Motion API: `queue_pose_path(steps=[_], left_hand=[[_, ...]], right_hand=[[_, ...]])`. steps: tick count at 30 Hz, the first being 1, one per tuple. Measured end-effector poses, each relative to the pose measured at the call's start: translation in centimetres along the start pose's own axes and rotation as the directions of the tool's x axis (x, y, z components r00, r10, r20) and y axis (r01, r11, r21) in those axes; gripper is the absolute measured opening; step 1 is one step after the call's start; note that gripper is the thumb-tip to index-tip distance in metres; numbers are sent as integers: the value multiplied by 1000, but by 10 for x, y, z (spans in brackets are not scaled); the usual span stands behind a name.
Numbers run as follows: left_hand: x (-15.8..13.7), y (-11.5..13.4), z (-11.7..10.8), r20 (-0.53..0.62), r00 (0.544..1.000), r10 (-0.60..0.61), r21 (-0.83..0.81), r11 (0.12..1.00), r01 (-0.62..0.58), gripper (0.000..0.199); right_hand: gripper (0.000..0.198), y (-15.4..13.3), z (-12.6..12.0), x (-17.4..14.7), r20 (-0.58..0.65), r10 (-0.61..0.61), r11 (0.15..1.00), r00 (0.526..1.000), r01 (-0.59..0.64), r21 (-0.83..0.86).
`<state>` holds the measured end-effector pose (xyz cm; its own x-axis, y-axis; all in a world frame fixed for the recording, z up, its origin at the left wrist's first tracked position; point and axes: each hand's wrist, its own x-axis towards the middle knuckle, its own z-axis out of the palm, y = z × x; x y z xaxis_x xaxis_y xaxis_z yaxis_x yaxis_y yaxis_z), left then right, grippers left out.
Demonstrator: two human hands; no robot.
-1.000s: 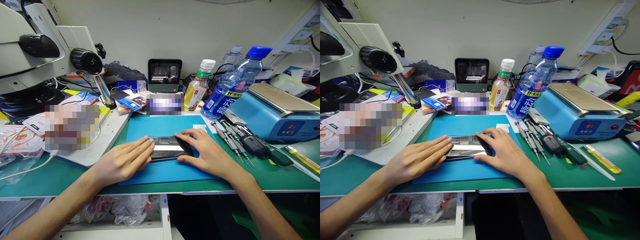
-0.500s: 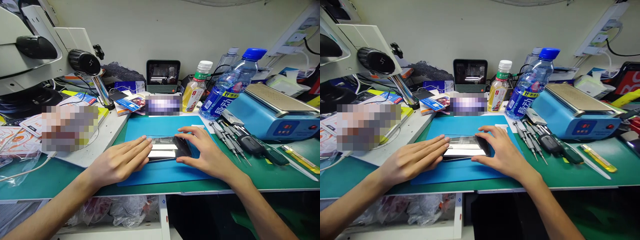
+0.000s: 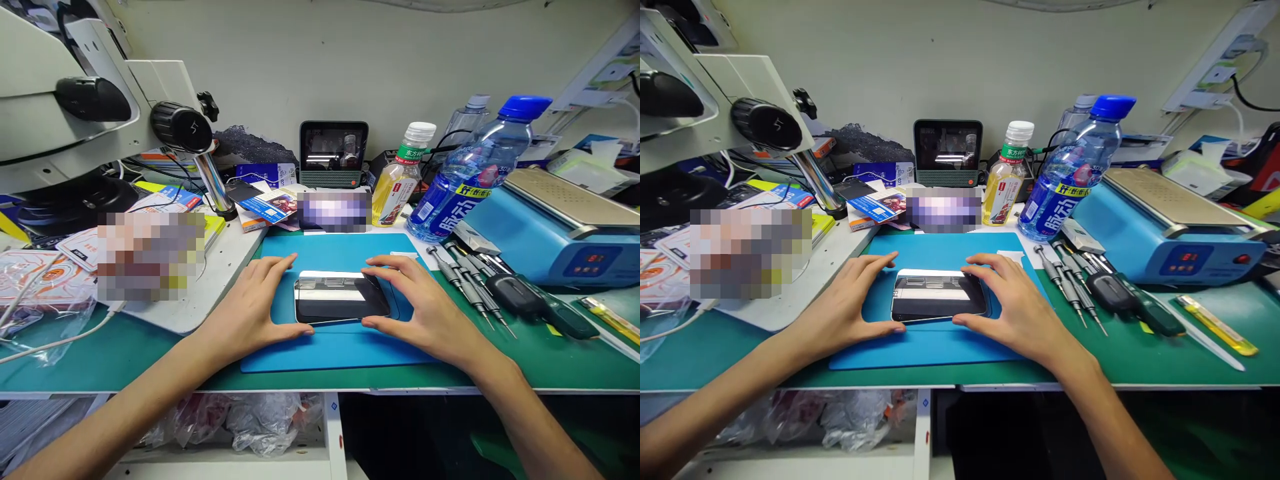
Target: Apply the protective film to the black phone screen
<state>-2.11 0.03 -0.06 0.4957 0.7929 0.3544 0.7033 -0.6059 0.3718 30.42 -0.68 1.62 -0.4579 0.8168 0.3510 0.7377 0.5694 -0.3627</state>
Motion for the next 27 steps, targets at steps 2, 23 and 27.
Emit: queue_pose_path(steps=[2, 23, 27], left_hand=[[1, 0, 1, 33, 999, -17, 8, 1000, 17, 99], [2, -2, -1, 110, 994, 11, -53, 999, -5, 80], [1, -2, -1, 110, 993, -32, -51, 998, 38, 69]], right_hand=[[62, -1, 0, 1, 21, 0, 1000, 1000, 0, -1], [63, -2, 2, 7, 88, -3, 1000, 996, 3, 0], [62, -1, 3, 7, 85, -12, 1000, 996, 13, -6]])
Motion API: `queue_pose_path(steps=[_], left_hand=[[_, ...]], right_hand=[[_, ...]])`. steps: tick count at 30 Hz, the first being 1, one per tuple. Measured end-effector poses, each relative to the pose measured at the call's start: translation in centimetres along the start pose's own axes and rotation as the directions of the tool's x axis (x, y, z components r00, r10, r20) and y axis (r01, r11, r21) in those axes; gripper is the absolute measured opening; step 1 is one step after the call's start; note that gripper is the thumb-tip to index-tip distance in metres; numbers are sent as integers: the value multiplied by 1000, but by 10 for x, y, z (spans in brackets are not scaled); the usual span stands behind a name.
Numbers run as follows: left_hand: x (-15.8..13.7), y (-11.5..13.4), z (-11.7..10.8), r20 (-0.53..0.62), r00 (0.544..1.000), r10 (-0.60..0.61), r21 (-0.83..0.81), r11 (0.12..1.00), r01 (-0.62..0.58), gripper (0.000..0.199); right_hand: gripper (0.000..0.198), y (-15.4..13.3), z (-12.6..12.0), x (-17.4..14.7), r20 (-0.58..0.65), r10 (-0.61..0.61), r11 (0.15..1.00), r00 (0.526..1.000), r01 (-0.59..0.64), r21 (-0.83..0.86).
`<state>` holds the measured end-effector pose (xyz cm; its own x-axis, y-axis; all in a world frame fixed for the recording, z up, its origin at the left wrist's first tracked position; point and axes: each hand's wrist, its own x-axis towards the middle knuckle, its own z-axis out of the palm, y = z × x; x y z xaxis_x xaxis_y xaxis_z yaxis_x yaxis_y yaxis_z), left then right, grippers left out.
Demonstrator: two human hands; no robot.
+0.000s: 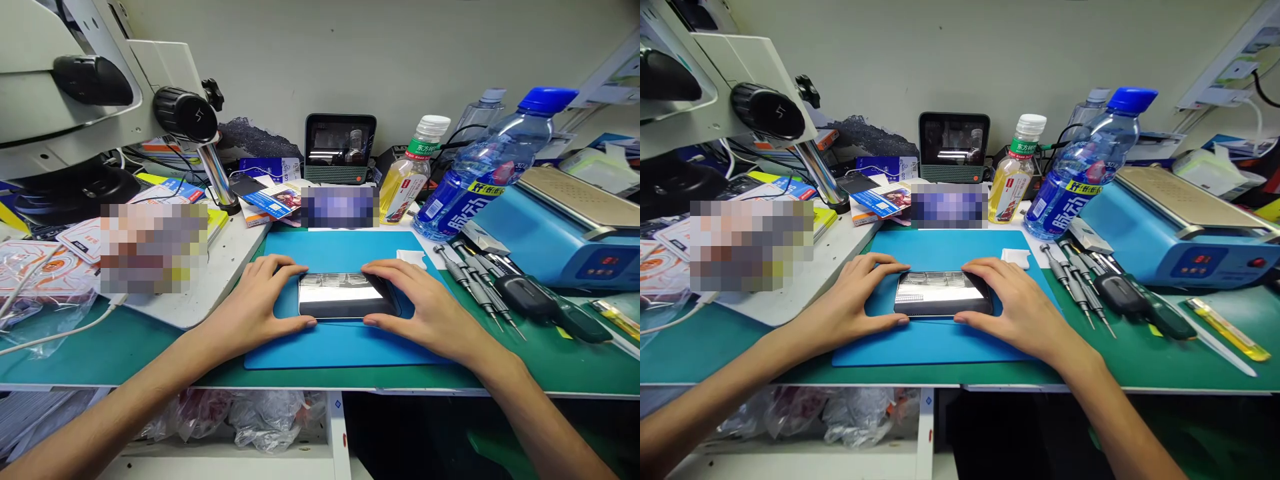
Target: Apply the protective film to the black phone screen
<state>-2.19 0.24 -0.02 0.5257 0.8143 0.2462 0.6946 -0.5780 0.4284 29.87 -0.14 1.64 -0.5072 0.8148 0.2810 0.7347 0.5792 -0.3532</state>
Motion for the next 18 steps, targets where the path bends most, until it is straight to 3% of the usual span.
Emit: queue_pose_path(steps=[18], left_hand=[[2, 1, -2, 24, 999, -27, -13, 1000, 28, 71]], right_hand=[[65, 1, 0, -1, 16, 9, 1000, 1000, -8, -19]])
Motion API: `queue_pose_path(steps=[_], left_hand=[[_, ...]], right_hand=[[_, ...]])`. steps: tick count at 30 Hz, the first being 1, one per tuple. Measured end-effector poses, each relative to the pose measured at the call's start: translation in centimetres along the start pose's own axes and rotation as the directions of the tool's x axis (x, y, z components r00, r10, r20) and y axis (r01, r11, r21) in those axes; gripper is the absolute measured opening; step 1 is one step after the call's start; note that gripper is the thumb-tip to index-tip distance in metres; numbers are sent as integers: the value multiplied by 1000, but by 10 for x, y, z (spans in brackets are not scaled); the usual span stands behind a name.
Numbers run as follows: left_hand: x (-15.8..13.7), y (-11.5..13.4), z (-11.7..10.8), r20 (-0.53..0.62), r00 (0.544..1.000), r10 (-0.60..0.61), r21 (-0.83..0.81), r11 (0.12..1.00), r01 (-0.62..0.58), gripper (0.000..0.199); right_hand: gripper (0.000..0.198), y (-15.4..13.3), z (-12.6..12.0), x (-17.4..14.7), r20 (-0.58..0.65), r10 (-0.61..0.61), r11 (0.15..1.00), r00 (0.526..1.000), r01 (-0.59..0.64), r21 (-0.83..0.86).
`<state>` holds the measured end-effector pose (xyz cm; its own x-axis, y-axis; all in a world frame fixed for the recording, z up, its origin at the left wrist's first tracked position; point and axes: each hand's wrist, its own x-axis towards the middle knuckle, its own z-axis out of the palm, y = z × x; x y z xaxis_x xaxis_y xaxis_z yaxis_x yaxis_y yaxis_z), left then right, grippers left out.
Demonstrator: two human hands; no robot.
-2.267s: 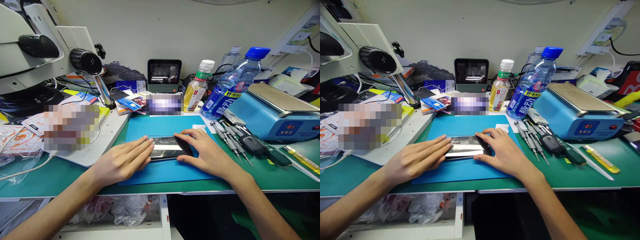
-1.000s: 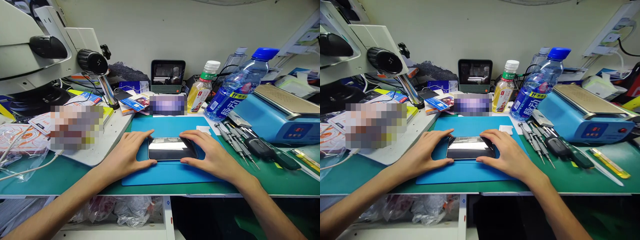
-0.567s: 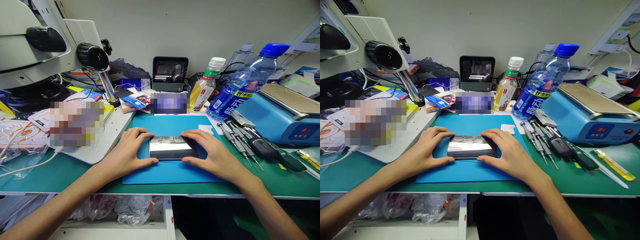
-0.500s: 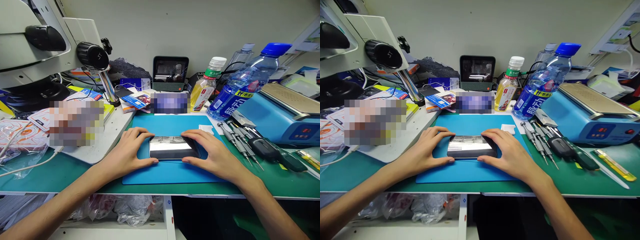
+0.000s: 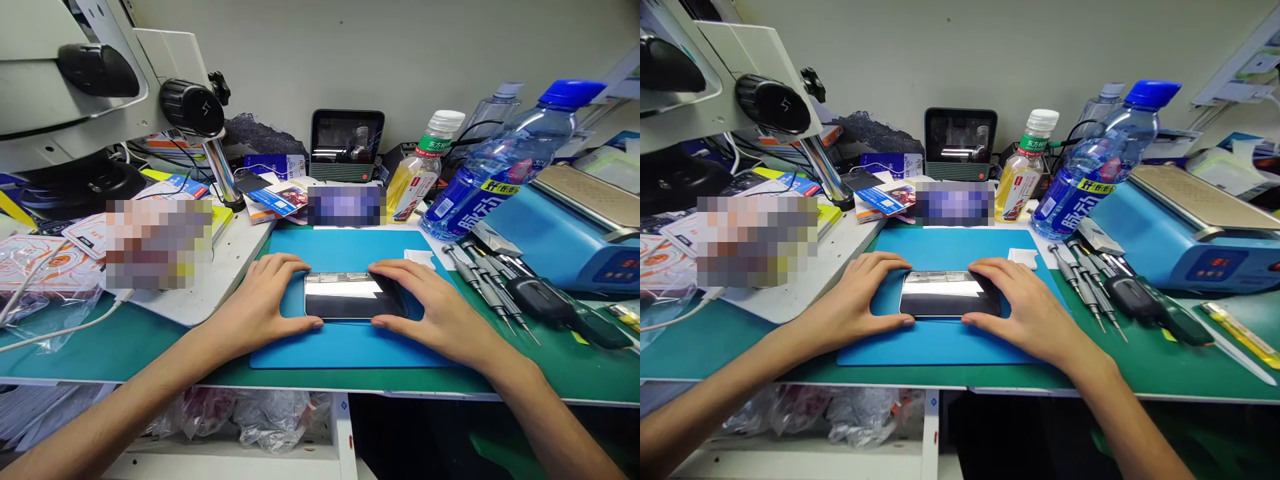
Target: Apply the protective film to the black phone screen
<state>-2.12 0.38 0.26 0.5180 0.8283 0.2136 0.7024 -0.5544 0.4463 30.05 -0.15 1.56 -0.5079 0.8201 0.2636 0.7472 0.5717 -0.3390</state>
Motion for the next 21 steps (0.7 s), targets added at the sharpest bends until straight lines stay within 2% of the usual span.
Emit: queue_pose_path(steps=[11, 21], left_hand=[[0, 0, 0, -9, 1000, 16, -2, 1000, -16, 63], [1, 1, -1, -5, 1000, 8, 5, 1000, -8, 64]], right_hand=[[65, -2, -1, 2, 23, 9, 1000, 1000, -10, 22], [66, -1, -1, 6, 46, 27, 999, 999, -29, 43]])
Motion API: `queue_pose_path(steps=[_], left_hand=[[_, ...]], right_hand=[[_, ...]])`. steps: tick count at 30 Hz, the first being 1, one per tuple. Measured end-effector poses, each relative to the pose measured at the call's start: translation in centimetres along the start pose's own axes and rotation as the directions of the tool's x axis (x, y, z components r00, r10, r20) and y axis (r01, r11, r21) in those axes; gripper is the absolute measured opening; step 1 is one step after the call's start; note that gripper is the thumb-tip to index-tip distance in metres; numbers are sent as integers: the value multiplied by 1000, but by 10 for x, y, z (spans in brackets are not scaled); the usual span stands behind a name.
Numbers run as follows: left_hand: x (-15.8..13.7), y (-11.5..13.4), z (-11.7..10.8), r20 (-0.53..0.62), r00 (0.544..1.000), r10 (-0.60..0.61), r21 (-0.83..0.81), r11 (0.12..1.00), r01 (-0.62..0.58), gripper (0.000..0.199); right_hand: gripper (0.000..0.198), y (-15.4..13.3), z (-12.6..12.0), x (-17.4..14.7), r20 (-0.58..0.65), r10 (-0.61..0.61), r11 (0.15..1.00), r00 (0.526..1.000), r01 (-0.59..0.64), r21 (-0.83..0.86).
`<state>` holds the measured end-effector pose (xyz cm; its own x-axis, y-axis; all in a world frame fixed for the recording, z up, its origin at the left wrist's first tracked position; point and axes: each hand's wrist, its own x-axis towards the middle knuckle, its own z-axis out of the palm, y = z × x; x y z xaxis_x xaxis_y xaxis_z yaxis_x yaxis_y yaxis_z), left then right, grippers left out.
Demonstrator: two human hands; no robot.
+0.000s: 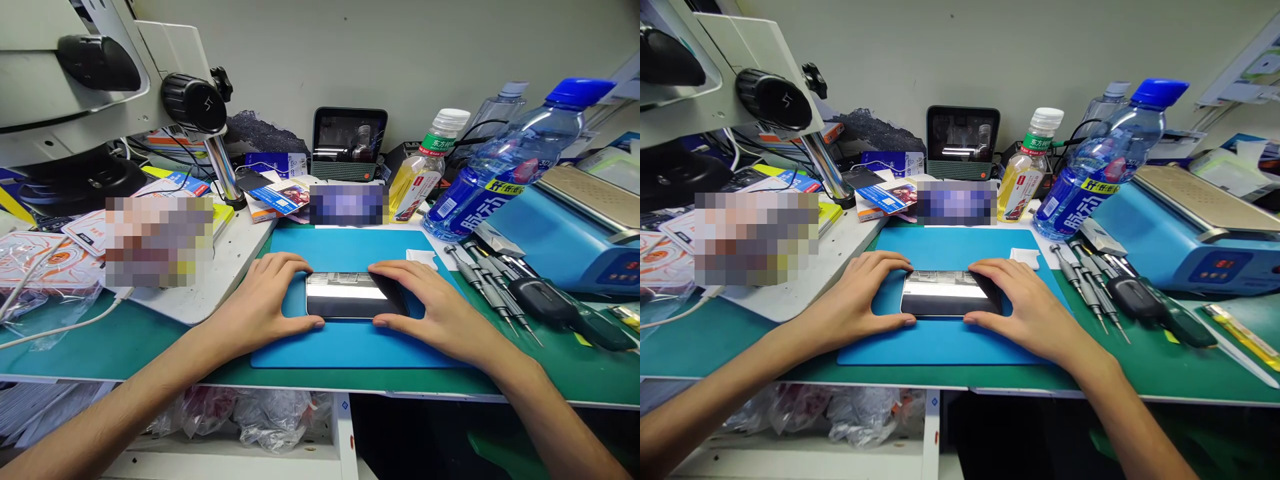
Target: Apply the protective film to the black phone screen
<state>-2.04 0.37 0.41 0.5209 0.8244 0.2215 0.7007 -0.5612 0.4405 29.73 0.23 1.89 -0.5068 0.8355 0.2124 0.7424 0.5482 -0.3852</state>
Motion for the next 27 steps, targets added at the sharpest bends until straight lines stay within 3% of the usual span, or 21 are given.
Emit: queue_pose_path(steps=[27], left_hand=[[-1, -2, -1, 30, 999, 18, -42, 999, -17, 59]], right_hand=[[65, -1, -2, -1, 50, 49, 999, 998, -49, 8]])
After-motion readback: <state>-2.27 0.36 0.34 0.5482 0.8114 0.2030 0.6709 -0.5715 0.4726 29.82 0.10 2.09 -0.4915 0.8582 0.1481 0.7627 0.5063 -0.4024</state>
